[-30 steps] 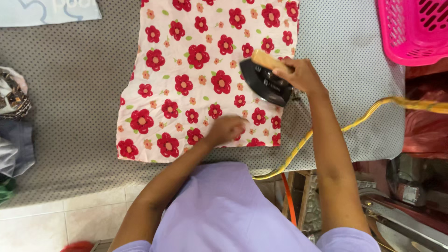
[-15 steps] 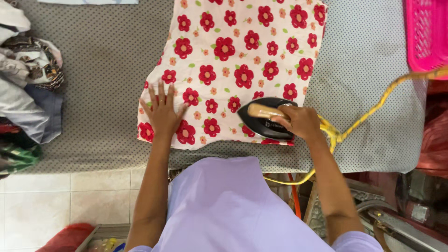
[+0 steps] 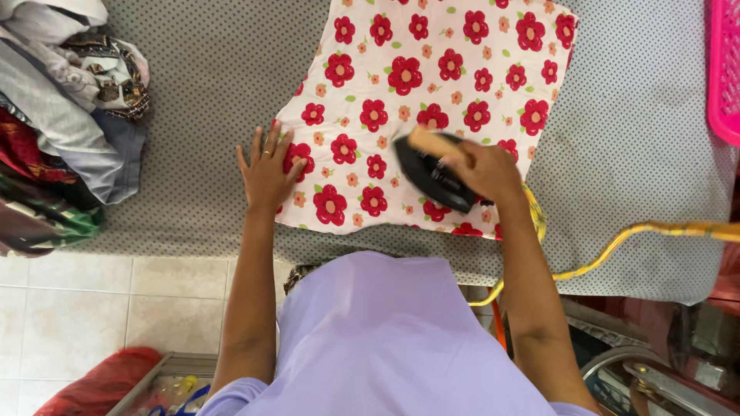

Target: The person irons a floral-patterned cloth on a flat surface using a handheld iron. They repeatedly smooth the fabric, adjust its position, and fold sections while continuing to iron the surface.

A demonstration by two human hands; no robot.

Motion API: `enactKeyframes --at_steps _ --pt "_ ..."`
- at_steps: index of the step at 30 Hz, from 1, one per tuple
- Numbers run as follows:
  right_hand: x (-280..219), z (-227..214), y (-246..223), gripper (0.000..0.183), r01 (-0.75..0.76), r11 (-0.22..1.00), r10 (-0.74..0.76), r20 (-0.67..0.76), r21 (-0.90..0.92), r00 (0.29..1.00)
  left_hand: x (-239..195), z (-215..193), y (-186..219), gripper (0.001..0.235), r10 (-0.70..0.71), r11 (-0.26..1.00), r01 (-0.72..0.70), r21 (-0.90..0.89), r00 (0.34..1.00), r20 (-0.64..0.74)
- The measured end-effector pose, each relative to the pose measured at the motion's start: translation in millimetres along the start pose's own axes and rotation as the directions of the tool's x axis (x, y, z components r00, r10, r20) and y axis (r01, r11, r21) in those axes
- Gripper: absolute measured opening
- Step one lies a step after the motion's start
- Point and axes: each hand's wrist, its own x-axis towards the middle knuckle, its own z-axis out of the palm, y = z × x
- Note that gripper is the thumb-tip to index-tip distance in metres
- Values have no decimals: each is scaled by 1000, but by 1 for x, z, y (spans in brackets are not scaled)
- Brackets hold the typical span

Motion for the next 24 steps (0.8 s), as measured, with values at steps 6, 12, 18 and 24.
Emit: enactKeyframes --at_steps 6,12,18,24 --pt "-12 19 -55 37 189 982 -185 134 -22 974 -8 -13 -10 33 -362 833 150 -533 876 -319" --pt "5 50 -89 38 90 996 -87 -334 -8 939 -2 3 -15 22 -274 945 175 -277 885 -376" --pt "37 41 -102 38 253 967 -251 -60 38 966 6 5 -34 29 -382 880 301 -368 908 -171" --pt "33 50 -131 41 409 912 -406 -106 5 908 7 -4 -37 32 -349 902 277 -331 920 -180"
